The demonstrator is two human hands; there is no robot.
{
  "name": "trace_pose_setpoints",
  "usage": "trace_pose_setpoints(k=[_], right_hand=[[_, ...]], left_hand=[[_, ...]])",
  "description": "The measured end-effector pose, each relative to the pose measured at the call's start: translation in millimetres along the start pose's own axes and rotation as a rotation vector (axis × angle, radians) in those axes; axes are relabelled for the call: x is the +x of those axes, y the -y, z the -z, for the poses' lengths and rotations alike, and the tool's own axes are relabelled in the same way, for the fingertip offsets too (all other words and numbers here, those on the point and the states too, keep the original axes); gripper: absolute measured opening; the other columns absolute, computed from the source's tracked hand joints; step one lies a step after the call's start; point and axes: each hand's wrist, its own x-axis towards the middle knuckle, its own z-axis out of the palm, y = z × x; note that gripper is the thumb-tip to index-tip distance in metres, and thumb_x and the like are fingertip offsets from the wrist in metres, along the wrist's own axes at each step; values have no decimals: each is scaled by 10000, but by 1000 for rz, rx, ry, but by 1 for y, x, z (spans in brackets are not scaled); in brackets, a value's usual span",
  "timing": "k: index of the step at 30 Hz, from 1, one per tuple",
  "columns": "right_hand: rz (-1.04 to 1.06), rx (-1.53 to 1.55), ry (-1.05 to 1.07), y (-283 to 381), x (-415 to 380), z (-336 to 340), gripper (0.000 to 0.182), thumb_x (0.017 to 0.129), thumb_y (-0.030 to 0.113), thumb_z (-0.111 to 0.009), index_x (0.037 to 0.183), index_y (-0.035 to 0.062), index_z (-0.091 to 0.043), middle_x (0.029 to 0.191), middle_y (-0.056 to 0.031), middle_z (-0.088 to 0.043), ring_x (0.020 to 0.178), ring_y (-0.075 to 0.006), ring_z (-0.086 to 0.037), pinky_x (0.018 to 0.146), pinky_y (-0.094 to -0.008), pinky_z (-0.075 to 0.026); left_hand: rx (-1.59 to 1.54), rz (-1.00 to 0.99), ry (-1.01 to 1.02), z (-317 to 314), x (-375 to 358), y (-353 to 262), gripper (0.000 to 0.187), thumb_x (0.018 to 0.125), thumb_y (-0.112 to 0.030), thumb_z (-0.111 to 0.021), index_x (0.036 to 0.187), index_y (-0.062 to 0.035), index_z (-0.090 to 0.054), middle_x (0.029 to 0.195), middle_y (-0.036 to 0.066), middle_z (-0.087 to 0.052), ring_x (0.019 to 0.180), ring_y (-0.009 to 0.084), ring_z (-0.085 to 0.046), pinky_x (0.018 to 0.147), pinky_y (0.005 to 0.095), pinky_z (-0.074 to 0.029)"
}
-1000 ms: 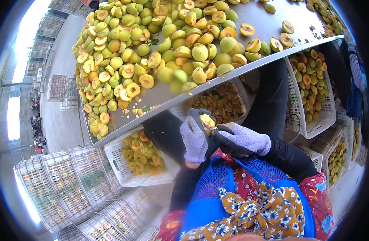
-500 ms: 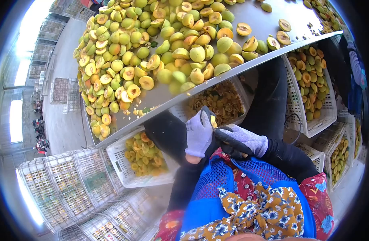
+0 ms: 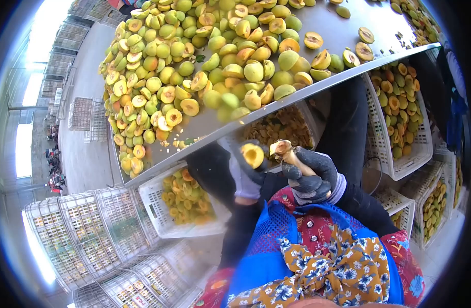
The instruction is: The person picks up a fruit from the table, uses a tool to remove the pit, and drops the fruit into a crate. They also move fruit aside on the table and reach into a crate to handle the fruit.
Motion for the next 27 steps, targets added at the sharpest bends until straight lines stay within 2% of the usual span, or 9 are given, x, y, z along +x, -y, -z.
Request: trace_pose_setpoints(k=[3,5,8,13,17,21,24,26,27], right_hand=[[57,-190,-237,13,0,5,409,1021,400,-486,1021,-4,-546,572,-10,-468,369,-62,-414,318,-187,-331],[49,-309,-377,18,3,13,406,1021,407,-488,1027,7,-553,579,-4,-476,380,-58,-422,339,-183,-343],[50,-551,-541,10,10,15,399,1023,411,-490,1068,21,-564,607,15,-493,413,-42,-446,375,-178,-347],[173,-862,-591,5,13,9,340,1026,382,-489,1096,56,-557,663,4,-541,420,-33,-455,383,-181,-345],[171,-811,-687,13,2,5,375,1018,366,-511,1260,79,-504,702,-13,-578,419,-36,-458,381,-183,-337],[198,-706,-669,15,-1,10,399,1008,362,-531,1321,115,-512,718,-28,-593,400,-31,-440,365,-170,-310],[124,-944,-714,18,2,-3,386,1005,360,-533,1285,94,-524,711,-56,-588,472,-92,-521,435,-237,-406],[191,-1678,-744,24,4,31,436,1000,348,-534,1332,71,-480,737,-111,-609,562,-202,-585,543,-320,-463],[165,-1730,-736,25,6,25,469,995,333,-537,1369,67,-440,794,-156,-623,655,-277,-600,623,-358,-474]], left_hand=[[-291,358,-264,62,4,-1,301,1002,-275,-508,1103,-12,-612,918,150,-687,829,280,-675,750,381,-537],[734,173,-311,116,5,11,327,972,-277,-533,1146,-12,-613,1015,210,-667,922,368,-650,821,431,-518],[1103,57,-355,125,35,-15,313,980,-262,-550,1161,-17,-625,1081,215,-649,1057,398,-588,911,466,-468],[685,-102,299,34,114,-45,481,919,-378,-613,1291,-77,-568,1149,222,-632,1118,401,-578,959,443,-457],[554,-152,454,9,141,-26,428,898,-385,-634,1188,-73,-585,1103,234,-636,1020,431,-612,891,434,-495],[-110,158,139,23,135,-11,410,969,-422,-580,1141,-51,-590,981,108,-658,901,233,-676,747,332,-590],[-20,-28,204,43,112,-15,525,1029,-496,-407,1205,-35,-585,1013,74,-637,836,145,-656,639,251,-566],[-270,235,248,48,97,-16,511,1037,-491,-380,1238,-64,-577,1057,96,-645,810,154,-657,605,244,-543],[-615,480,240,44,89,-27,498,1040,-481,-378,1253,-74,-570,1076,110,-651,799,167,-659,596,244,-535]])
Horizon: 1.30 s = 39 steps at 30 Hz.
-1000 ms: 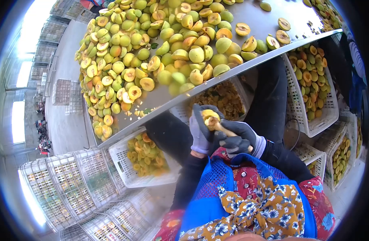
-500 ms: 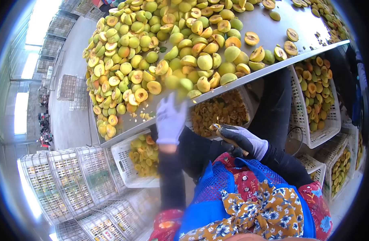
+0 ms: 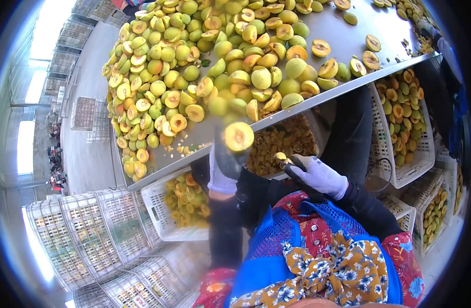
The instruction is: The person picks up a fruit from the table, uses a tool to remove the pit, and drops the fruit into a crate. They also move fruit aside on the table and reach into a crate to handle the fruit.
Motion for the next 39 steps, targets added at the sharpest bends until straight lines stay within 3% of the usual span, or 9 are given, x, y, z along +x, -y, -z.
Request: trace_pose_setpoints(k=[2,5,12,13,15,20,25,32,39], right_hand=[[18,-105,31,11,1,3,551,984,305,-542,1442,58,-361,909,-247,-652,842,-425,-628,784,-433,-495],[346,-332,-210,5,-3,-2,514,985,282,-533,1422,54,-385,1021,-298,-646,935,-442,-625,821,-407,-507],[-1,32,-42,17,-9,0,358,1003,354,-525,919,8,-566,765,-84,-621,726,-180,-624,710,-356,-505],[-210,355,53,38,-14,5,383,1016,369,-505,936,5,-595,737,-42,-620,662,-140,-617,617,-303,-497],[192,269,41,30,-18,4,397,1020,385,-497,978,7,-612,717,-24,-606,584,-97,-584,532,-257,-469],[-171,606,194,35,-19,-3,401,1025,387,-491,1072,17,-637,691,11,-582,510,-40,-542,460,-194,-424],[247,-37,-183,16,-16,-20,297,998,303,-534,1015,7,-530,674,-198,-570,552,-338,-600,530,-446,-487],[203,-504,-199,23,-23,-33,329,968,261,-555,1054,-48,-481,675,-268,-589,634,-432,-622,554,-518,-480],[197,-315,-138,17,-16,-38,314,990,258,-512,1024,-54,-496,753,-278,-613,697,-444,-628,600,-510,-482]], left_hand=[[-479,236,79,-8,-10,4,477,1044,-461,-376,1271,-81,-553,1125,142,-652,806,200,-668,602,266,-540],[-763,251,301,-9,-16,20,446,1047,-425,-378,1261,-64,-531,1212,229,-623,893,307,-686,677,387,-600],[-383,29,34,-36,-42,34,359,1003,-249,-505,1274,-14,-488,1186,230,-618,1030,307,-648,855,409,-585],[-311,23,67,-40,-50,28,370,983,-220,-535,1281,-8,-479,1177,216,-620,1044,291,-642,879,397,-574],[-180,39,167,-46,-59,15,408,909,-139,-630,1269,0,-496,1098,139,-636,1041,210,-629,908,324,-533],[274,-132,127,-52,-61,30,349,919,-141,-653,1224,-11,-542,1092,96,-632,1010,167,-619,911,287,-500],[-618,149,109,-51,-59,34,424,901,-44,-656,1279,-20,-465,1162,154,-596,1035,226,-618,899,331,-531],[124,-264,134,-63,-75,32,461,838,-74,-724,1216,3,-473,1037,126,-635,947,202,-654,848,317,-549],[-82,-165,-97,-75,-77,44,401,1064,-357,-415,1142,12,-550,897,116,-652,832,202,-669,787,322,-561]])
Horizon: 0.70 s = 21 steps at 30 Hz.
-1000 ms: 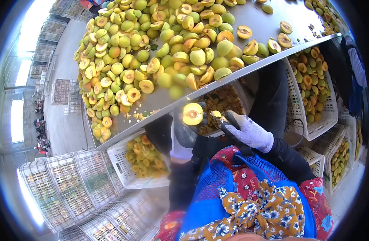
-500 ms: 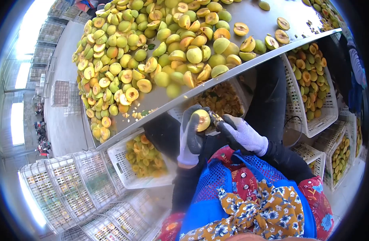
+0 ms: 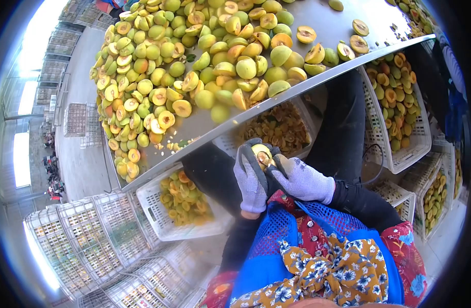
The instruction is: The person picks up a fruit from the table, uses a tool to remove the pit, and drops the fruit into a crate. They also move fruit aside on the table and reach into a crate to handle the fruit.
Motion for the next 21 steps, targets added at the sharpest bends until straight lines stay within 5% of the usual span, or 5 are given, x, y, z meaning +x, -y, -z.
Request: trace_pose_setpoints(k=[2,5,9,21], right_hand=[[28,265,40,-4,4,2,310,1001,261,-493,1005,-49,-507,805,-280,-624,744,-447,-631,638,-510,-482],[17,218,50,3,2,6,318,1012,270,-477,992,-45,-522,859,-272,-629,808,-446,-631,690,-504,-480],[44,-166,-54,7,-5,-1,308,992,242,-505,1033,-63,-490,682,-242,-601,619,-406,-630,555,-487,-487],[129,-12,-53,-9,-1,-6,337,987,266,-510,1030,-68,-491,655,-259,-597,616,-439,-617,553,-492,-491]], left_hand=[[-6,-38,-43,-3,-4,5,396,1063,-355,-421,1142,11,-553,904,116,-651,826,202,-668,785,323,-562],[22,-80,-65,-4,-3,9,393,1064,-352,-417,1141,4,-564,912,122,-657,829,206,-669,788,325,-563],[-4,47,-23,-4,0,-6,409,1067,-361,-401,1122,4,-577,917,124,-664,835,205,-671,792,322,-562],[-60,39,-98,-9,-5,0,366,1070,-317,-403,1103,-3,-588,898,119,-651,789,192,-667,764,311,-557]])
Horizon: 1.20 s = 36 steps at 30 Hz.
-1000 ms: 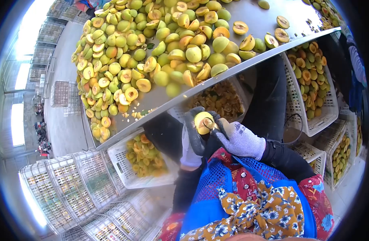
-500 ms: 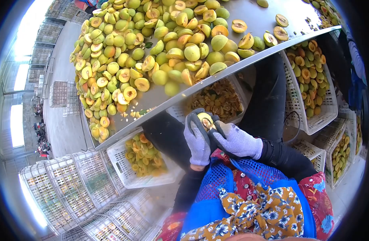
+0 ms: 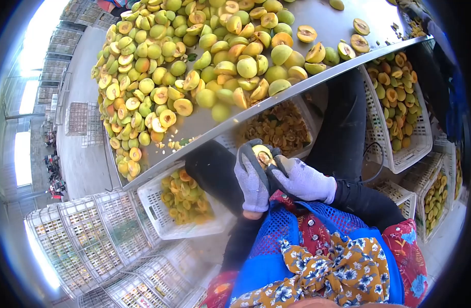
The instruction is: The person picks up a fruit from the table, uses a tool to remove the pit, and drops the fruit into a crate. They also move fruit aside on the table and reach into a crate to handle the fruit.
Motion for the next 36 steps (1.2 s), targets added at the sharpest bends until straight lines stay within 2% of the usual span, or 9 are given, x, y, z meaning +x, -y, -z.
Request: trace_pose_setpoints(k=[5,10,13,17,21,24,27,33,36], right_hand=[[-157,-23,104,10,-3,17,297,994,243,-491,1007,-53,-514,799,-305,-612,746,-419,-640,620,-489,-506],[-140,-128,175,12,-8,22,285,1006,249,-465,1029,-22,-550,952,-310,-627,877,-394,-652,668,-465,-505],[-282,527,152,6,-7,20,313,1011,262,-462,1032,-38,-548,950,-283,-631,861,-405,-638,711,-443,-495],[-230,303,130,4,-7,19,411,1024,380,-476,983,-19,-567,819,-128,-617,745,-210,-590,714,-361,-491],[-441,801,278,6,-5,24,459,1019,469,-472,959,29,-588,786,-3,-572,722,-84,-545,623,-257,-453],[-497,919,347,0,-7,22,452,1019,472,-474,952,43,-599,773,4,-573,701,-68,-527,611,-245,-446],[-329,502,176,-1,-10,11,448,1014,481,-485,940,55,-602,766,15,-564,696,-52,-511,598,-229,-435],[-499,1107,284,5,-13,28,385,1011,451,-515,976,81,-615,762,22,-559,689,-48,-499,620,-235,-445],[-711,1627,450,7,-6,31,339,1021,369,-508,992,35,-561,668,1,-491,529,-31,-440,453,-168,-396]], left_hand=[[428,-234,55,3,0,3,318,1069,-240,-401,1098,14,-590,885,104,-651,802,154,-642,742,303,-529],[325,-147,87,-5,1,1,343,1072,-285,-404,1082,-3,-601,879,97,-650,786,160,-643,734,299,-539],[88,-32,67,-8,-2,4,358,1073,-310,-396,1098,-4,-581,880,106,-654,777,182,-665,732,313,-562],[134,-72,105,-6,1,7,346,1074,-300,-392,1113,-5,-568,885,117,-656,792,195,-673,741,315,-563],[44,-41,112,-3,1,9,345,1073,-300,-391,1110,-7,-568,878,122,-654,786,207,-679,737,319,-562],[269,-140,109,-1,-1,4,344,1071,-301,-394,1102,-8,-571,863,120,-651,765,209,-678,724,317,-560],[250,-39,146,3,1,5,332,1070,-291,-400,1094,-9,-573,843,113,-649,745,207,-676,711,315,-557],[120,-91,127,-1,-2,17,340,1068,-310,-408,1100,-11,-566,858,122,-653,757,207,-673,716,318,-559],[12,-21,173,-1,-1,15,370,1066,-340,-407,1117,-4,-554,889,135,-659,783,222,-676,735,341,-566]])
